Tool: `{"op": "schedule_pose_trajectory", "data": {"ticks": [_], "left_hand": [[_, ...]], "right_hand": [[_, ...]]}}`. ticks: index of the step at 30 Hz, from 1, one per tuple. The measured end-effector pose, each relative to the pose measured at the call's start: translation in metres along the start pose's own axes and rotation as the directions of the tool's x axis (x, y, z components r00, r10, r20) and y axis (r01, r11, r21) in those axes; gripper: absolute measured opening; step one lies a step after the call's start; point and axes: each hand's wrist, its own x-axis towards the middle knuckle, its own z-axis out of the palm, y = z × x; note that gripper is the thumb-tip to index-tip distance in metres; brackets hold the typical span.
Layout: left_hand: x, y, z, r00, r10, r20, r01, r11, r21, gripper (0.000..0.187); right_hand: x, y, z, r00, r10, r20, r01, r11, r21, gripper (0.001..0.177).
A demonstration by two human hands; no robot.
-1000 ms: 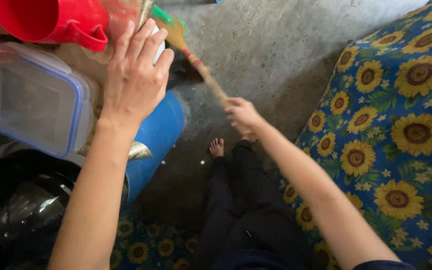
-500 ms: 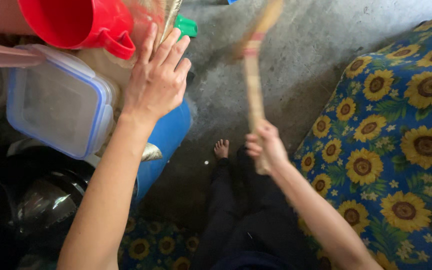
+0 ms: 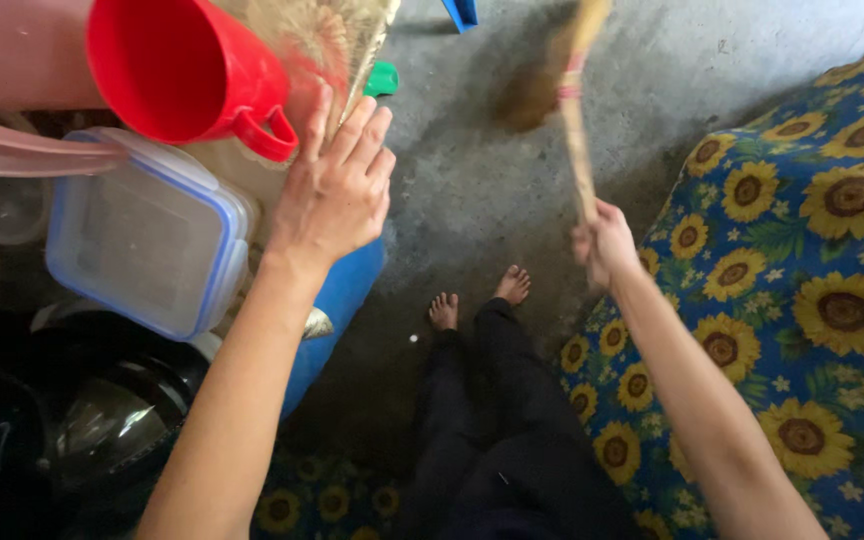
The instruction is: The person sweeps the floor with a broom, picks up a sandal from the floor, and luego moves a blue plastic chair.
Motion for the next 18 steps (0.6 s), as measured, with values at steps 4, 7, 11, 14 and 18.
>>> {"op": "schedule_pose_trajectory", "data": {"ticks": [4,7,11,14,18], "left_hand": [[0.003,0.000,-0.004,1.000,0.011,0.017,-0.012,0.999,0.032,0.028],[0.003,0.001,-0.005,0.999,-0.006,0.033,0.006,1.000,-0.014,0.025],[0.004,0.001,-0.003,1.000,-0.007,0.028,0.007,1.000,0.004,0.025],[0.003,0.002,-0.003,0.999,-0.008,0.033,0.008,1.000,-0.004,0.023],[0.006,0.002,-0.008,0.999,-0.013,0.035,0.013,1.000,-0.004,0.022]], "right_hand": [[-0.101,0.052,0.013,0.993,-0.070,-0.092,0.038,0.949,-0.312,0.051],[-0.177,0.094,0.040,0.942,0.328,-0.071,-0.334,0.898,-0.285,0.052],[-0.178,0.136,0.050,0.866,0.481,0.139,-0.424,0.852,-0.309,0.052],[-0.137,0.149,0.030,0.816,0.540,0.204,-0.493,0.836,-0.240,0.047],[-0.079,0.058,-0.064,0.917,0.398,-0.010,-0.387,0.886,-0.256,0.040]]}}
